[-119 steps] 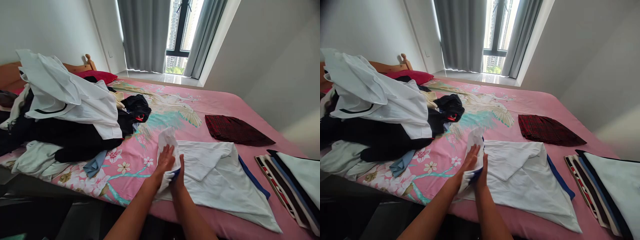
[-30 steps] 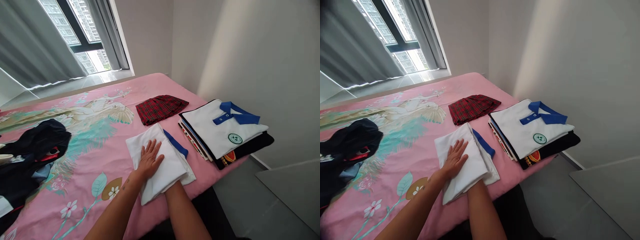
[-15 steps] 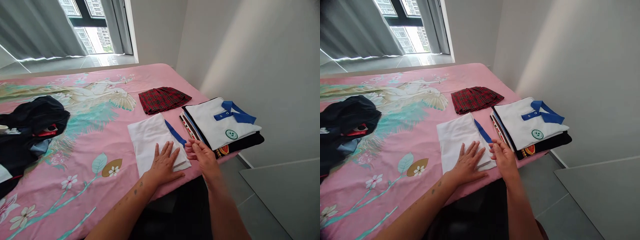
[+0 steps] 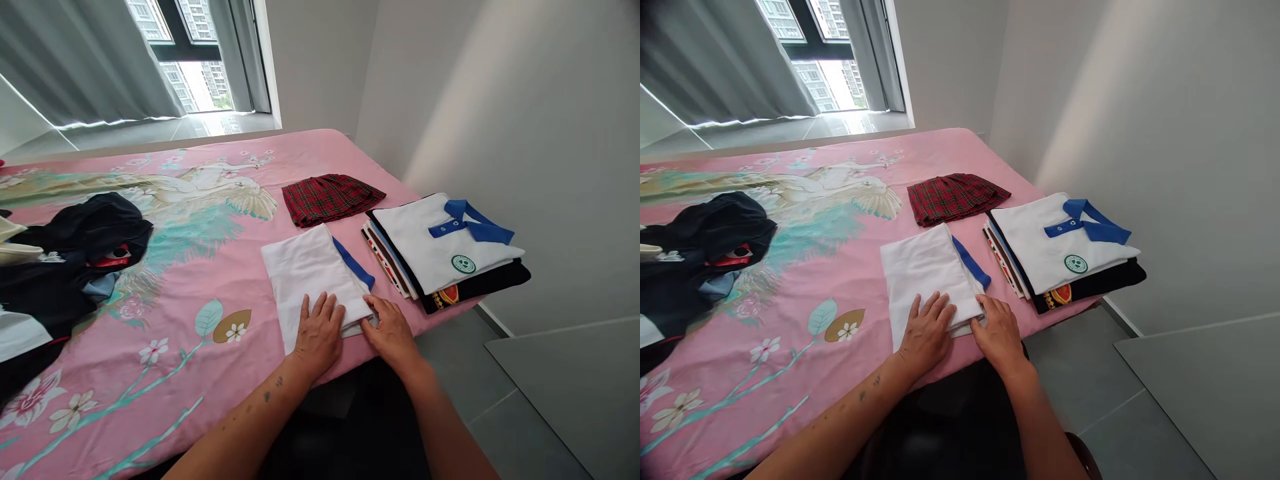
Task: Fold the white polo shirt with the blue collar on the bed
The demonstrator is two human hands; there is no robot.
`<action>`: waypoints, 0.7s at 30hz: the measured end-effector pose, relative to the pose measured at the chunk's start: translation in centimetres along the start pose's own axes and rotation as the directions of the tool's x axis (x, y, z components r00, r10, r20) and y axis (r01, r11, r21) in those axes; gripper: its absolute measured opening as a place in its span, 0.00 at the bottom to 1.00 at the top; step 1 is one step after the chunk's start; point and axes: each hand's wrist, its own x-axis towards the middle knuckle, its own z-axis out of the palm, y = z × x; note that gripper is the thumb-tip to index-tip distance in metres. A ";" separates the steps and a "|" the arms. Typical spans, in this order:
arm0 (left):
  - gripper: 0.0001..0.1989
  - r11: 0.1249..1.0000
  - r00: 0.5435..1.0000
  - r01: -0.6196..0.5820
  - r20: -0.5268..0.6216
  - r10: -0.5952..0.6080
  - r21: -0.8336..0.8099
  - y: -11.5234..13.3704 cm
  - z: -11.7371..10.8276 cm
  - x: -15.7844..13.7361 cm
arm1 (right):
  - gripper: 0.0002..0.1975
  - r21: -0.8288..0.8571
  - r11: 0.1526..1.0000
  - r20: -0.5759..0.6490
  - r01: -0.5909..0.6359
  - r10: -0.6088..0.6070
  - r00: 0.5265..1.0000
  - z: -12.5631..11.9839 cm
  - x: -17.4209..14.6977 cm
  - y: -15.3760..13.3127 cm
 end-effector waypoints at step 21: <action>0.31 0.991 0.992 0.129 0.009 -0.128 -0.033 -5.4 -0.7 -4.5 | 0.27 -0.253 0.908 0.195 0.334 -0.290 0.937 4.5 9.2 -7.9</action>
